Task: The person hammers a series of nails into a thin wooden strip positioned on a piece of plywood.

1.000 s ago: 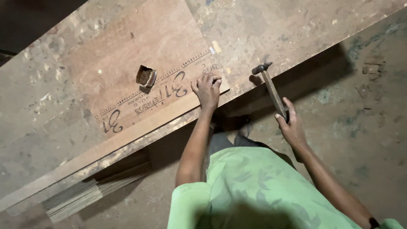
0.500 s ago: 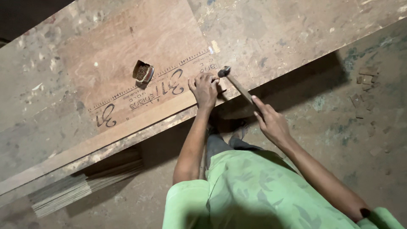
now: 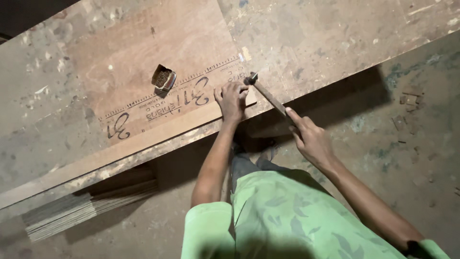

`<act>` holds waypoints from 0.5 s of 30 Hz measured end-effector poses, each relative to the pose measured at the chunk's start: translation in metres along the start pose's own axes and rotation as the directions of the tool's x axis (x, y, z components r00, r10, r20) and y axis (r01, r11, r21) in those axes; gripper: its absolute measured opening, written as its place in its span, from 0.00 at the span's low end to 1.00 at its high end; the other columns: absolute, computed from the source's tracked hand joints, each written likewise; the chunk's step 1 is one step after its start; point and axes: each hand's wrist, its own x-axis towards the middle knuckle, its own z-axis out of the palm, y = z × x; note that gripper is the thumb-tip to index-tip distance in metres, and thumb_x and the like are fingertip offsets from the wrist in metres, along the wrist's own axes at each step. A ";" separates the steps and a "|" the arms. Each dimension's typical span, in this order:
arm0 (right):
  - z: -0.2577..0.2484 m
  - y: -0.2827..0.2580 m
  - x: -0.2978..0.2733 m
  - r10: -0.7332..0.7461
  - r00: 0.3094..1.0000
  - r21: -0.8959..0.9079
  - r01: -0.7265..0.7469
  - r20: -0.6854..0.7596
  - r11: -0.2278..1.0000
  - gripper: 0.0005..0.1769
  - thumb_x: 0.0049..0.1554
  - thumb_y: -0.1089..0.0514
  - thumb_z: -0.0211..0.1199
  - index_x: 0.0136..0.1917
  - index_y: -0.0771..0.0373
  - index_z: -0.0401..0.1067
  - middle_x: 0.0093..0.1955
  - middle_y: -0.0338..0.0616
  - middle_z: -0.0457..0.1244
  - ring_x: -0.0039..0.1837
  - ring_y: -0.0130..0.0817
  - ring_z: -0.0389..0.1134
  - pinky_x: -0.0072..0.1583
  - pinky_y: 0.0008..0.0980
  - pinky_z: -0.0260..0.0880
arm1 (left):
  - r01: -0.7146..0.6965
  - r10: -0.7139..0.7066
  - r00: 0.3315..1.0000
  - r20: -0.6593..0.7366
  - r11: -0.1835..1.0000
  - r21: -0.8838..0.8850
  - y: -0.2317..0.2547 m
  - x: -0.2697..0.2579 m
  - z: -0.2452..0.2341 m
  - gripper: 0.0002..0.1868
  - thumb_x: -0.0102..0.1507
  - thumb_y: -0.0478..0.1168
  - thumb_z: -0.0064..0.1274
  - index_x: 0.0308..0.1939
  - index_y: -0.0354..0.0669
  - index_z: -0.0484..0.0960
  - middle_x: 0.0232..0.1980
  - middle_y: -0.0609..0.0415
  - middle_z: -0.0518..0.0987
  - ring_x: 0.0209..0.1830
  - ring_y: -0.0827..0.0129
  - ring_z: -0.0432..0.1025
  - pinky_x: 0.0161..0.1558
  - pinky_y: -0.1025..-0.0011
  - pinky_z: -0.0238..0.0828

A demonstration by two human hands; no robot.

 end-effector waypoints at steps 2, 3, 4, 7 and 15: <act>-0.006 0.000 0.000 -0.121 0.985 0.095 0.133 -0.121 0.987 0.37 0.61 0.60 0.60 0.80 0.44 0.54 0.49 0.52 0.65 0.44 0.56 0.69 0.44 0.49 0.68 | 0.005 -0.005 1.000 0.000 0.999 0.052 -0.006 0.004 -0.005 0.14 0.68 0.46 0.50 0.57 0.56 0.78 0.63 0.60 0.74 0.68 0.65 0.64 0.75 0.41 0.36; -0.006 0.000 0.000 -0.218 0.951 0.141 0.252 -0.217 0.957 0.36 0.63 0.61 0.59 0.80 0.45 0.53 0.50 0.52 0.64 0.45 0.55 0.68 0.45 0.46 0.68 | -0.024 0.026 0.999 -0.020 0.996 0.090 -0.009 0.005 -0.007 0.17 0.68 0.47 0.51 0.60 0.53 0.75 0.65 0.58 0.72 0.70 0.63 0.62 0.74 0.41 0.37; -0.004 0.000 0.000 -0.307 0.901 0.174 0.370 -0.306 0.912 0.36 0.64 0.63 0.58 0.81 0.45 0.51 0.52 0.51 0.64 0.46 0.54 0.68 0.46 0.44 0.69 | -0.044 0.050 0.998 -0.038 0.991 0.126 -0.013 0.002 -0.010 0.20 0.68 0.48 0.51 0.63 0.50 0.73 0.66 0.56 0.71 0.71 0.61 0.60 0.74 0.42 0.38; 0.006 0.000 0.011 -0.159 0.985 -0.062 0.156 -0.063 0.986 0.38 0.58 0.63 0.63 0.79 0.47 0.57 0.45 0.52 0.63 0.41 0.55 0.68 0.41 0.49 0.68 | -0.050 0.060 0.997 -0.044 0.977 0.207 -0.016 0.002 -0.013 0.23 0.68 0.50 0.52 0.64 0.49 0.72 0.66 0.57 0.70 0.72 0.62 0.59 0.73 0.43 0.41; 0.004 0.016 0.011 -0.289 0.929 0.142 0.326 -0.229 0.935 0.37 0.63 0.67 0.60 0.81 0.51 0.52 0.47 0.49 0.62 0.43 0.50 0.67 0.44 0.45 0.67 | -0.049 0.062 0.997 -0.043 0.963 0.265 -0.013 0.004 -0.013 0.22 0.66 0.51 0.53 0.61 0.47 0.73 0.66 0.56 0.70 0.71 0.61 0.59 0.72 0.43 0.44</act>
